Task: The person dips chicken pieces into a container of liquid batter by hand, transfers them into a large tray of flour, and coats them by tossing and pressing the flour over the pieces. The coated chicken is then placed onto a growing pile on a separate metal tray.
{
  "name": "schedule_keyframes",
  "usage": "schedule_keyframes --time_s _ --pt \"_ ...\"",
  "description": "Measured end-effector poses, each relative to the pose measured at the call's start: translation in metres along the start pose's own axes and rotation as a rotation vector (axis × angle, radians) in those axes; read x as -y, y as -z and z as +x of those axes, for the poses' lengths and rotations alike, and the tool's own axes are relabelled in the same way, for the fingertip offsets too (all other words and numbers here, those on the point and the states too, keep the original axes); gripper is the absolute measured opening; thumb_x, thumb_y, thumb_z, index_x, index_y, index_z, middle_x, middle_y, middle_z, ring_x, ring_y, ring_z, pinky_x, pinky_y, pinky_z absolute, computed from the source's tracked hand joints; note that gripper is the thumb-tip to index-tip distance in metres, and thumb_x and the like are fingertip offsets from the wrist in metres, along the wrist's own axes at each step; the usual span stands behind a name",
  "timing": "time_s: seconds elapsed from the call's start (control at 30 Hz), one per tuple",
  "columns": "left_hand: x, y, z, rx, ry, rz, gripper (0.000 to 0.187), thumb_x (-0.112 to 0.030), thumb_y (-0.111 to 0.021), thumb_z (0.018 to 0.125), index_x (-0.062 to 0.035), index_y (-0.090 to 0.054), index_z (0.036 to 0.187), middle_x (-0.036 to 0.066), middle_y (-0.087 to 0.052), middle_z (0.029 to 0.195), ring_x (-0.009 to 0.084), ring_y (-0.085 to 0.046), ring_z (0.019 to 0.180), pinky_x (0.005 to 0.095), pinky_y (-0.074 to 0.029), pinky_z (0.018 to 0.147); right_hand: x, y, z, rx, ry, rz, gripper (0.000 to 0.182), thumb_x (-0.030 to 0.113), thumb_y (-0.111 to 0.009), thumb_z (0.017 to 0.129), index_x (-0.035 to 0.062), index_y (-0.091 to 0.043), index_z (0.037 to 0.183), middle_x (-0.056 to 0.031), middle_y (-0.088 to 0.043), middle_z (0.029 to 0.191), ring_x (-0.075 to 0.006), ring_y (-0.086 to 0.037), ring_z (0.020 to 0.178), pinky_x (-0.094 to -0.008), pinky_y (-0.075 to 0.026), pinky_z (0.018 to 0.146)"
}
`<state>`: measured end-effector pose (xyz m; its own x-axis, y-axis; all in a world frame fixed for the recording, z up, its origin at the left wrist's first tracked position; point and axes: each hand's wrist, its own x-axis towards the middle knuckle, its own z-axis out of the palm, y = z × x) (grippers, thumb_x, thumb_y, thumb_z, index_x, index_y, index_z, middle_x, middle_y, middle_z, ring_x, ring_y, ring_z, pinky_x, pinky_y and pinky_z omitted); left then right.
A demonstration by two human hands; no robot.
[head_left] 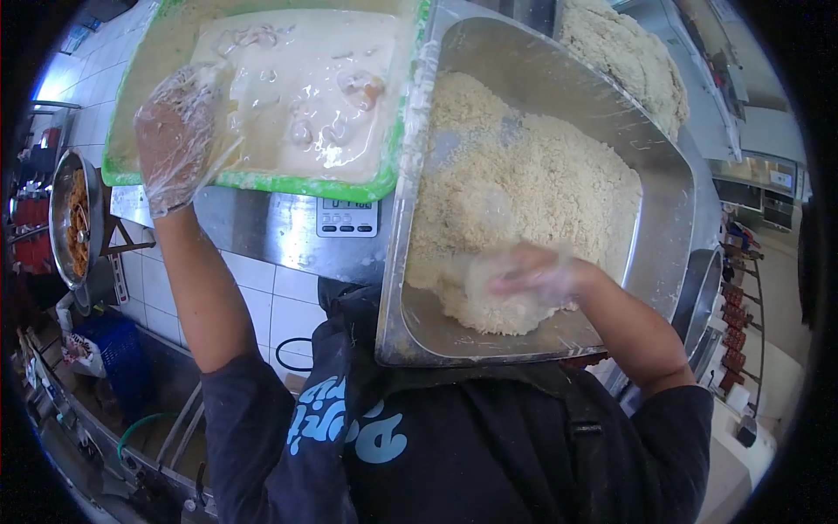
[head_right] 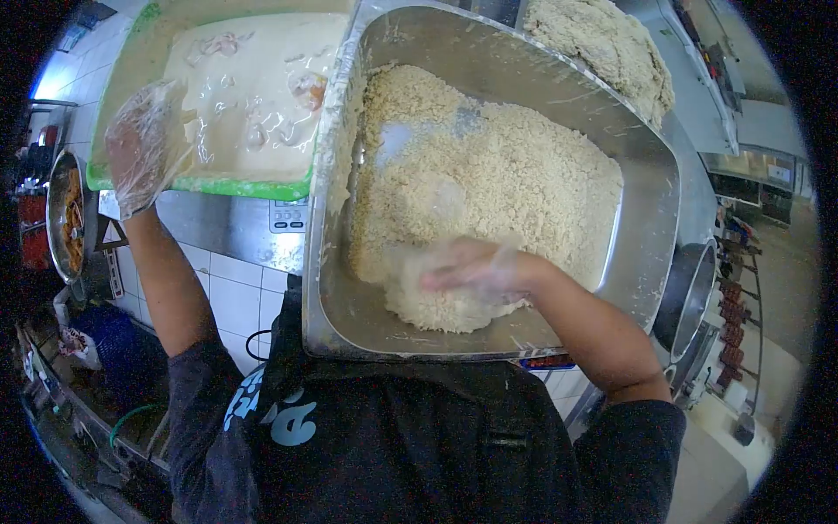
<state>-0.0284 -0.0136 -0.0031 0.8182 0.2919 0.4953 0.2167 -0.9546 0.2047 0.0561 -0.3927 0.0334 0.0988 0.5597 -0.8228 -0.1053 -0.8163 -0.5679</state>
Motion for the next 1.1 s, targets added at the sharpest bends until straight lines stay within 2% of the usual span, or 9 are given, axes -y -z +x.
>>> schedule_keyframes --time_s 0.13,0.23,0.33,0.5,0.6,0.7,0.8,0.93,1.1 --pt "0.003 0.0 0.0 0.016 0.018 -0.079 0.028 -0.019 -0.056 0.071 0.0017 -0.056 0.09 0.016 -0.059 0.083 0.0278 -0.056 0.075 0.0333 -0.043 0.069 -0.013 0.027 -0.02 -0.426 0.461 0.398 0.046 0.029 -0.06 0.072 -0.0016 -0.048 0.104 -0.0072 -0.054 0.095 -0.0192 -0.051 0.084 -0.0317 -0.039 0.077" --pt "0.005 -0.003 0.001 0.035 0.046 -0.112 0.027 -0.019 -0.055 0.071 0.0009 -0.056 0.09 0.016 -0.059 0.083 0.0276 -0.056 0.076 0.0334 -0.043 0.07 -0.004 0.037 -0.034 -0.861 0.182 -0.053 0.045 0.034 -0.053 0.076 -0.0029 -0.048 0.102 -0.0109 -0.056 0.086 -0.0208 -0.052 0.081 -0.0309 -0.041 0.074" --pt "0.0 -0.002 0.001 0.051 0.128 -0.151 0.027 -0.018 -0.055 0.071 0.0007 -0.056 0.091 0.016 -0.059 0.083 0.0275 -0.056 0.077 0.0335 -0.042 0.071 0.004 0.041 -0.021 -0.497 -0.225 -0.574 0.053 0.044 -0.041 0.079 -0.004 -0.05 0.1 -0.0175 -0.056 0.082 -0.0252 -0.053 0.08 -0.0337 -0.042 0.073" --pt "-0.004 0.001 -0.001 0.039 0.043 -0.081 0.027 -0.018 -0.055 0.071 0.0005 -0.056 0.091 0.016 -0.058 0.085 0.028 -0.056 0.079 0.0339 -0.042 0.071 -0.005 0.003 0.003 0.088 -0.516 -0.416 0.061 0.052 -0.027 0.082 0.0039 -0.039 0.118 -0.0193 -0.038 0.12 -0.0278 -0.033 0.114 -0.0307 -0.024 0.095" --pt "-0.008 0.003 0.001 0.092 0.115 -0.178 0.027 -0.018 -0.056 0.071 0.0003 -0.056 0.09 0.016 -0.058 0.086 0.0285 -0.055 0.08 0.0344 -0.042 0.072 -0.011 -0.031 0.022 -0.164 -0.017 -0.295 0.062 0.049 -0.025 0.083 -0.0044 -0.04 0.111 -0.0246 -0.042 0.11 -0.0325 -0.039 0.105 -0.0381 -0.029 0.091" --pt "-0.007 0.003 0.0 0.067 0.016 -0.096 0.026 -0.019 -0.056 0.07 0.0004 -0.057 0.088 0.016 -0.058 0.085 0.0291 -0.055 0.079 0.0348 -0.042 0.071 0.037 -0.043 0.042 -0.096 -0.036 0.058 0.061 0.047 -0.027 0.084 0.0041 -0.022 0.126 -0.0168 -0.019 0.131 -0.0245 -0.027 0.118 -0.0299 -0.017 0.098" --pt "-0.006 0.0 0.001 0.045 -0.017 -0.075 0.026 -0.019 -0.056 0.07 0.0006 -0.057 0.087 0.016 -0.058 0.085 0.0292 -0.056 0.077 0.0348 -0.043 0.068 0.02 -0.047 0.066 -0.095 0.213 0.322 0.059 0.043 -0.028 0.085 0.0047 -0.017 0.128 -0.017 -0.02 0.131 -0.0239 -0.031 0.116 -0.0315 -0.022 0.097" --pt "-0.012 0.003 0.005 0.076 -0.016 -0.111 0.026 -0.018 -0.056 0.07 0.0007 -0.056 0.087 0.016 -0.058 0.083 0.0294 -0.056 0.074 0.0346 -0.044 0.066 -0.003 -0.019 0.056 -0.227 -0.013 0.759 0.061 0.051 -0.035 0.08 0.0103 -0.027 0.125 -0.0155 -0.03 0.126 -0.0252 -0.04 0.107 -0.0377 -0.032 0.088" --pt "-0.011 0.002 0.003 0.061 0.036 -0.165 0.025 -0.017 -0.057 0.07 0.001 -0.056 0.087 0.016 -0.059 0.082 0.0296 -0.056 0.073 0.0343 -0.044 0.066 0.022 0.037 -0.005 -0.462 0.018 -0.008 0.051 0.044 -0.041 0.08 0.0099 -0.039 0.117 -0.0147 -0.044 0.114 -0.0217 -0.046 0.101 -0.0371 -0.036 0.086"
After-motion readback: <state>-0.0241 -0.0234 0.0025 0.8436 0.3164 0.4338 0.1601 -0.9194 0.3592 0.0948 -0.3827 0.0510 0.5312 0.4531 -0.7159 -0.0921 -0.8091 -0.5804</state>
